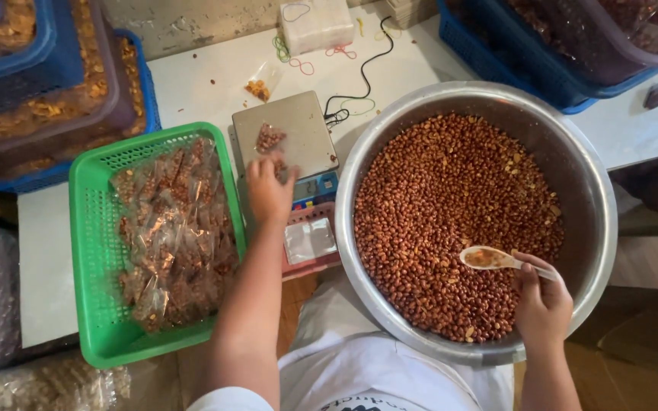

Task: The person scoops roasted peanuts from a large metal bowl into small plastic bags using a plastic spoon. Each filled bag is placed on a digital scale to check the weight, then moved into a green basket. The process is repeated continuously throughout the clip.

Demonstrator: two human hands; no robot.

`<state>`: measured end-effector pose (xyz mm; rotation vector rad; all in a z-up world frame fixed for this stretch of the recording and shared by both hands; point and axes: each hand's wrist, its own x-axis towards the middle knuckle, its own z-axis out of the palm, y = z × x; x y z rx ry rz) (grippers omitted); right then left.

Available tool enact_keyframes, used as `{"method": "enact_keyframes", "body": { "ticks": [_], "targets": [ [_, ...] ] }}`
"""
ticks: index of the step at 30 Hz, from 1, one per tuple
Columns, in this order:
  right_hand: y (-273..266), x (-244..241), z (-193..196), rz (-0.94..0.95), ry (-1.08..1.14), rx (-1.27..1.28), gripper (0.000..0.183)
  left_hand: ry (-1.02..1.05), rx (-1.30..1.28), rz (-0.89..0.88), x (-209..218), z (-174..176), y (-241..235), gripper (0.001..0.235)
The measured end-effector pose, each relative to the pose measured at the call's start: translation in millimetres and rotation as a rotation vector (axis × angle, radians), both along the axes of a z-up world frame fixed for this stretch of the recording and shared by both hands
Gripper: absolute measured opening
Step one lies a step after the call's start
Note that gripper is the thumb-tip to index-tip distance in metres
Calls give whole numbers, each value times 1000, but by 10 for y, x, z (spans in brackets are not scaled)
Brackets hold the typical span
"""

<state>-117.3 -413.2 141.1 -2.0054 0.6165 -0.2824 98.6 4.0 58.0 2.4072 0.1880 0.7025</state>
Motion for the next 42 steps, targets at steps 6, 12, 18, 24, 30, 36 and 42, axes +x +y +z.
{"method": "enact_keyframes", "body": {
  "ticks": [6, 12, 18, 24, 30, 36, 42],
  "targets": [
    [-33, -39, 1, -12, 45, -47, 22, -212, -580, -243, -405, 375, -360, 7],
    [-33, -26, -31, -7, -11, -41, 23, 427, -1648, -563, -770, 938, -947, 22],
    [-76, -74, -50, 9, -56, 17, 23, 875, -1778, -538, -1067, 517, -1440, 34],
    [-66, -76, 7, -26, -65, 89, 22, 888, -1960, -528, -1033, 587, -1544, 32],
    [-5, -38, -93, -34, 43, 6, 21, 936, -1797, -452, -1059, 429, -1583, 27],
    [154, 71, -19, -21, 152, 132, 24, 619, -1370, -728, -1115, 871, -1186, 18],
    [16, 88, -102, -43, 5, 317, 21, 114, -289, -364, -413, 714, -255, 22]
  ]
}}
